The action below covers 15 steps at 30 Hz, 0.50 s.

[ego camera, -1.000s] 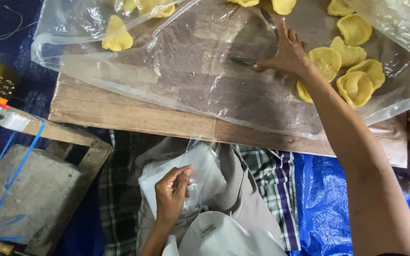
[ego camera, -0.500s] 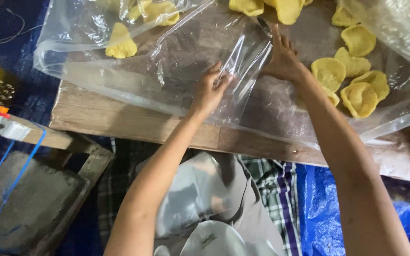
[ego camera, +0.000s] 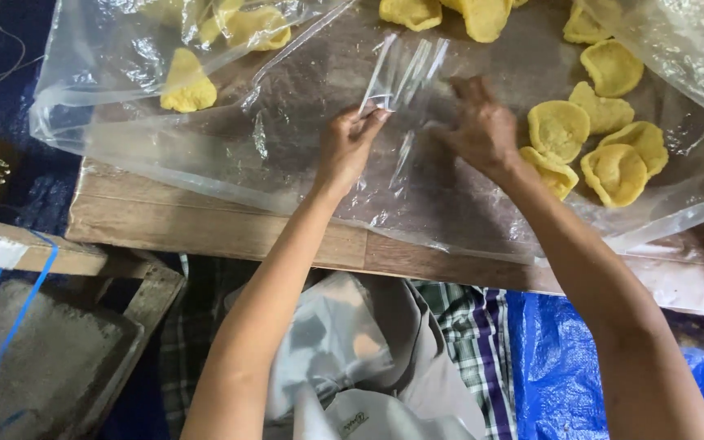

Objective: Manually filling plastic bags with yellow crackers and sealing them using a heat sealer.

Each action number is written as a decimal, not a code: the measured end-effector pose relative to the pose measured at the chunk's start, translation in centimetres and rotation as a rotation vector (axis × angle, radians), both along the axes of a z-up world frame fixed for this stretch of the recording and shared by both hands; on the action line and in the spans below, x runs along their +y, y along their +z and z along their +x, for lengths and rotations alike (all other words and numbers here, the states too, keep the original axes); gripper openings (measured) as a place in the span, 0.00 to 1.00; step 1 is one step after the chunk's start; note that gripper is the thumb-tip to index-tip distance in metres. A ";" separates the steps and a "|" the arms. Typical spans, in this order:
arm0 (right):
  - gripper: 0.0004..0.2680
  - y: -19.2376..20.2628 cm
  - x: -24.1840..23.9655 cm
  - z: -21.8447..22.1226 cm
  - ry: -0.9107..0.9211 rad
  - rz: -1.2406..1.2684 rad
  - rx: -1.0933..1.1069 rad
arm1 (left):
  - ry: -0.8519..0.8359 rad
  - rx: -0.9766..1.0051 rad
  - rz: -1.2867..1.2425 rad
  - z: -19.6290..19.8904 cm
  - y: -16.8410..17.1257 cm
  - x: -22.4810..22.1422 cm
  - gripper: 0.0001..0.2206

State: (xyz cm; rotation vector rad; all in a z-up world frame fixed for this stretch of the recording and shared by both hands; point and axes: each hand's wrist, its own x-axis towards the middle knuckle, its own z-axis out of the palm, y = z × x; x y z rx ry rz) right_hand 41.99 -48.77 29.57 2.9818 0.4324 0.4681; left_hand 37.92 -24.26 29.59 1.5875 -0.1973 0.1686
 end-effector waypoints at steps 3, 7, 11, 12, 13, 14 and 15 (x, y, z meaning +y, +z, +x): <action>0.21 2.7 -2.5 -0.9 0.051 0.240 -0.340 | 0.001 0.075 -0.202 -2.2 0.3 1.5 0.11; 0.23 1.0 -5.2 1.9 -0.070 0.150 -0.481 | -0.046 0.127 -0.364 -6.0 1.5 2.7 0.10; 0.18 -1.4 -6.7 5.6 -0.101 -0.008 -0.599 | 0.025 0.266 -0.397 -8.1 2.1 3.5 0.12; 0.11 -1.8 -7.2 6.4 -0.058 -0.084 -0.717 | 0.037 0.299 -0.398 -8.6 2.2 3.8 0.12; 0.11 -1.6 -7.3 6.0 -0.057 -0.080 -0.713 | 0.040 0.303 -0.395 -9.0 2.4 4.1 0.12; 0.11 -1.1 -7.4 5.9 -0.062 -0.082 -0.641 | 0.011 0.319 -0.385 -9.0 2.7 4.5 0.12; 0.10 -0.6 -7.5 5.7 -0.066 -0.085 -0.570 | -0.017 0.334 -0.375 -9.2 3.0 4.8 0.12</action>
